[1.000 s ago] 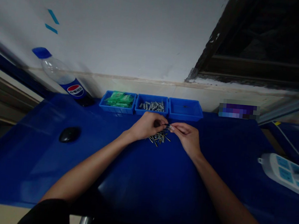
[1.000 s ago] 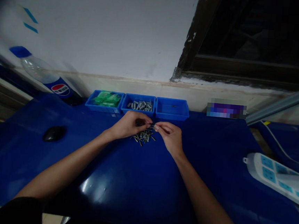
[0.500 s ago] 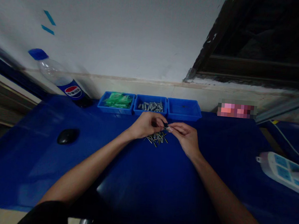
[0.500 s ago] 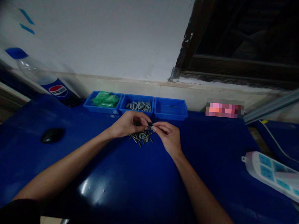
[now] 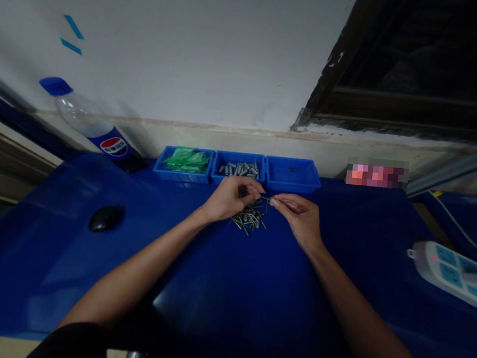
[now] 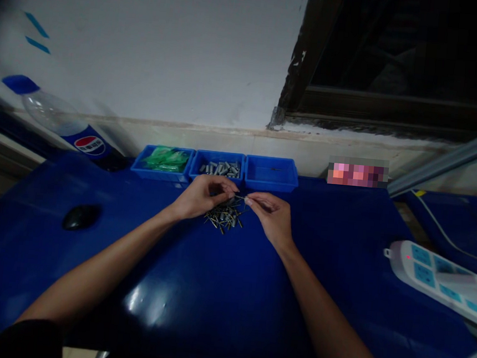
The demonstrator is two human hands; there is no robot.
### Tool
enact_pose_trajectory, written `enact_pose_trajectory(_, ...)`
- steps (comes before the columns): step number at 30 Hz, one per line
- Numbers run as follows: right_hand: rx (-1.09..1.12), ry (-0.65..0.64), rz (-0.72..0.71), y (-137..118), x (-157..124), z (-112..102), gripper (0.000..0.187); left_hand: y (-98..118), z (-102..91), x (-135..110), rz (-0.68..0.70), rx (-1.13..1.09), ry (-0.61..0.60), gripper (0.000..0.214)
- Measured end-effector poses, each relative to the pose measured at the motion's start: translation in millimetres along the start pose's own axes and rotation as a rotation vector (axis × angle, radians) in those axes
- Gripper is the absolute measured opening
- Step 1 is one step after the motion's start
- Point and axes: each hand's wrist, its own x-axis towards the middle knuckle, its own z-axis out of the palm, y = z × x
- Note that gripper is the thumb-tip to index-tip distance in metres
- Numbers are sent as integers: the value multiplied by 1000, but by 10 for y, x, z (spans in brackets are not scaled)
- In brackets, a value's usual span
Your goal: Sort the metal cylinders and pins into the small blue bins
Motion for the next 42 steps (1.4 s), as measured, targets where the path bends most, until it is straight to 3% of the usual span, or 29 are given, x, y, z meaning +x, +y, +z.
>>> enact_pose_trajectory(12, 113, -131, 126, 12, 46, -26, 23, 40, 27, -6, 57, 30, 56, 16)
enact_pose_trajectory(16, 181, -27, 30, -2, 110, -55, 31, 0, -73, -1, 59, 222, 71, 19)
enact_pose_trajectory(19, 177, -27, -49, -7, 155, -82, 50, -38, -148, -16, 42, 398, -39, 21)
enact_pose_trajectory(24, -122, -72, -103, 86, 137, -58, 26, -31, -108, -51, 31, 629, -200, 20)
enact_pose_trajectory(30, -442, -172, -201, 142, 72, -16, 21, 24, 49, -60, 28, 774, -184, 22)
enact_pose_trajectory(42, -321, -250, -140, 84, 4, 63, 23, 114, 197, -77, -71, 885, -165, 28)
